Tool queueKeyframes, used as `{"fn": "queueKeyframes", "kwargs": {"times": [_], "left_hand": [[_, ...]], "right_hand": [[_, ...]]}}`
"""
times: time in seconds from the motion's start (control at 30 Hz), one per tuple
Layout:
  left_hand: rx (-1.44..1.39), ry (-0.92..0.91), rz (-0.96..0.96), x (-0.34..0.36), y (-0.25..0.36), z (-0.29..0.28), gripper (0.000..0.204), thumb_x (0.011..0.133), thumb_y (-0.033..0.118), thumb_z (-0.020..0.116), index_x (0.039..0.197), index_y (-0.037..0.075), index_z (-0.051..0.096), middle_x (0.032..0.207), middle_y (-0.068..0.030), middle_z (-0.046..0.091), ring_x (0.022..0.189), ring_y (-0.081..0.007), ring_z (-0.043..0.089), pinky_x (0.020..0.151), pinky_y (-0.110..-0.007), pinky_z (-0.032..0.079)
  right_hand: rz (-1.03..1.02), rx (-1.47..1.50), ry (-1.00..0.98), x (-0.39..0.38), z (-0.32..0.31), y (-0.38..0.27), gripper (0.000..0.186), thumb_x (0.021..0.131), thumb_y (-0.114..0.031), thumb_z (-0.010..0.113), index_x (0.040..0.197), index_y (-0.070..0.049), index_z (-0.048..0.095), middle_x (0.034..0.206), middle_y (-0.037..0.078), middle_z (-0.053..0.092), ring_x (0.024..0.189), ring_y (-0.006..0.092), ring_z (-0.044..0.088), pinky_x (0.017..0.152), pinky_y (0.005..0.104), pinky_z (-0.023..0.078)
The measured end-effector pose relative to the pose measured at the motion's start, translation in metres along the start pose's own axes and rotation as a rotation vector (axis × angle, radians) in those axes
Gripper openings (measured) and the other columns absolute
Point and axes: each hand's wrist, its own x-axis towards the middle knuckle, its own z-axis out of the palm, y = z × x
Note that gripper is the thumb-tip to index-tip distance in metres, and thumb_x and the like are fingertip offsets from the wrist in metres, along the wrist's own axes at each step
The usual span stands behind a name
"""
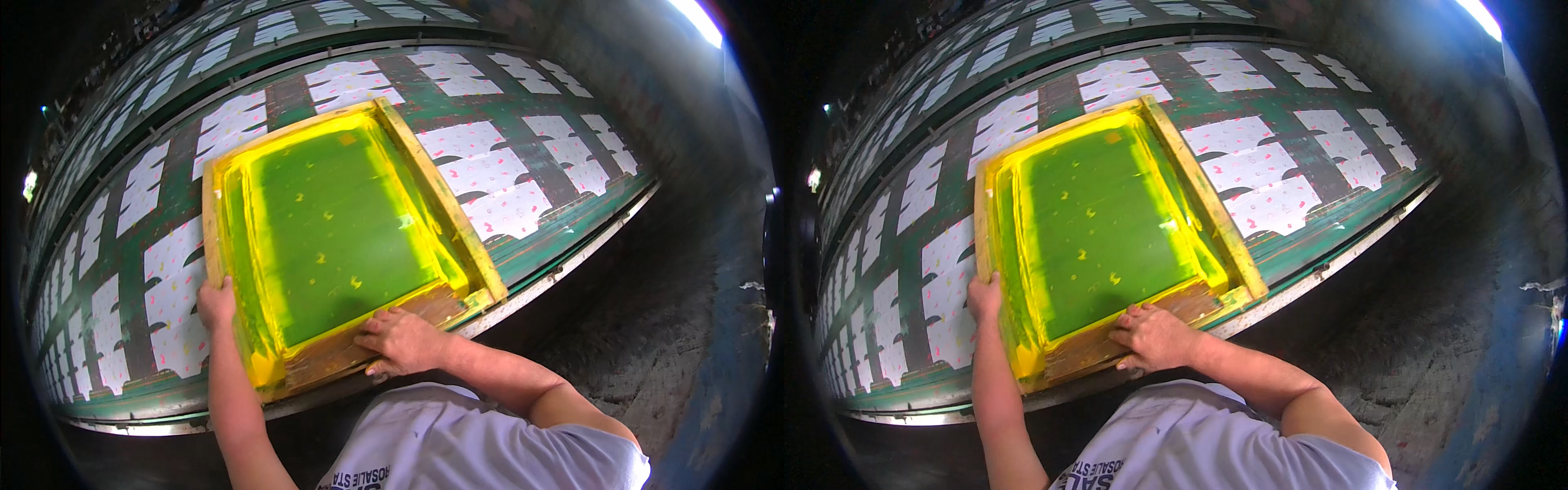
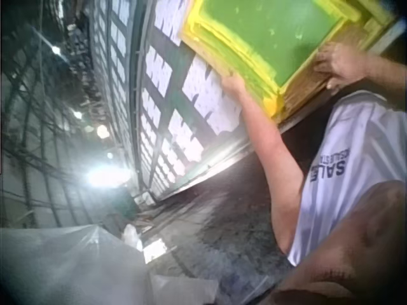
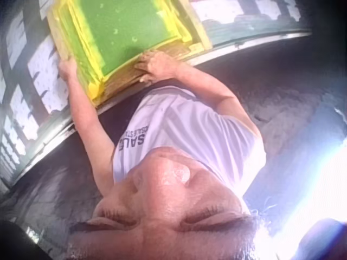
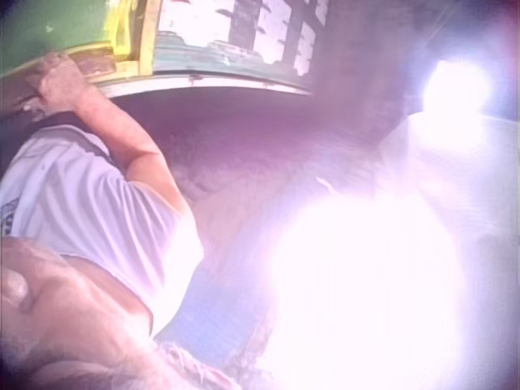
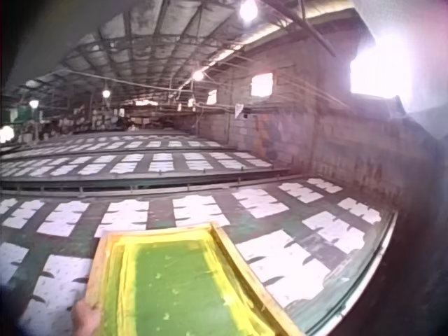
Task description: The person uses a squeegee to pull green ink across a screen-printing frame, repeatedly applying ink to a series of white paper sheets arranged on a conveyor belt. The person moves the frame along the belt and continues the printing process.
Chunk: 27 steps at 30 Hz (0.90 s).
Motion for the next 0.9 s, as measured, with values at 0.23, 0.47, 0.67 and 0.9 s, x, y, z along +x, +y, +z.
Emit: {"fn": "queueKeyframes", "kwargs": {"times": [0.23, 0.47, 0.67, 0.9], "left_hand": [[0.143, 0.101, -0.036, 0.002, 0.001, 0.009, 0.063, 0.098, 0.055, 0.078, 0.129, 0.000, 0.075, 0.131, -0.0295, 0.076, 0.122, -0.0499, 0.073, 0.105, -0.058, 0.058], [0.240, 0.066, -0.112, -0.004, 0.023, 0.001, 0.074, 0.100, 0.056, 0.076, 0.140, -0.006, 0.071, 0.142, -0.0303, 0.072, 0.130, -0.0470, 0.070, 0.110, -0.055, 0.055], [0.115, 0.099, 0.000, 0.002, 0.012, 0.007, 0.058, 0.100, 0.042, 0.080, 0.128, -0.007, 0.073, 0.129, -0.0290, 0.076, 0.118, -0.0481, 0.073, 0.103, -0.053, 0.056], [-0.190, 0.043, 0.066, 0.009, -0.013, 0.016, 0.037, 0.092, 0.019, 0.088, 0.115, -0.006, 0.073, 0.111, -0.0242, 0.080, 0.104, -0.0402, 0.077, 0.094, -0.047, 0.059]], "right_hand": [[0.154, 0.031, 0.325, -0.067, -0.054, 0.104, 0.040, 0.090, -0.031, 0.088, 0.121, -0.006, 0.081, 0.131, 0.019, 0.072, 0.126, 0.0388, 0.067, 0.110, 0.0524, 0.054], [0.746, -0.089, 0.416, -0.096, -0.082, 0.183, 0.085, 0.081, -0.018, 0.094, 0.157, -0.005, 0.058, 0.146, 0.022, 0.066, 0.138, 0.0432, 0.062, 0.128, 0.0543, 0.042], [0.820, 0.004, 0.375, -0.086, -0.071, 0.185, 0.088, 0.080, -0.008, 0.086, 0.161, -0.007, 0.052, 0.137, 0.024, 0.068, 0.129, 0.0447, 0.066, 0.111, 0.0515, 0.056], [0.885, 0.067, 0.412, -0.072, -0.072, 0.181, 0.062, 0.079, -0.001, 0.080, 0.140, -0.013, 0.074, 0.130, 0.021, 0.071, 0.125, 0.0428, 0.068, 0.108, 0.0504, 0.057]]}}
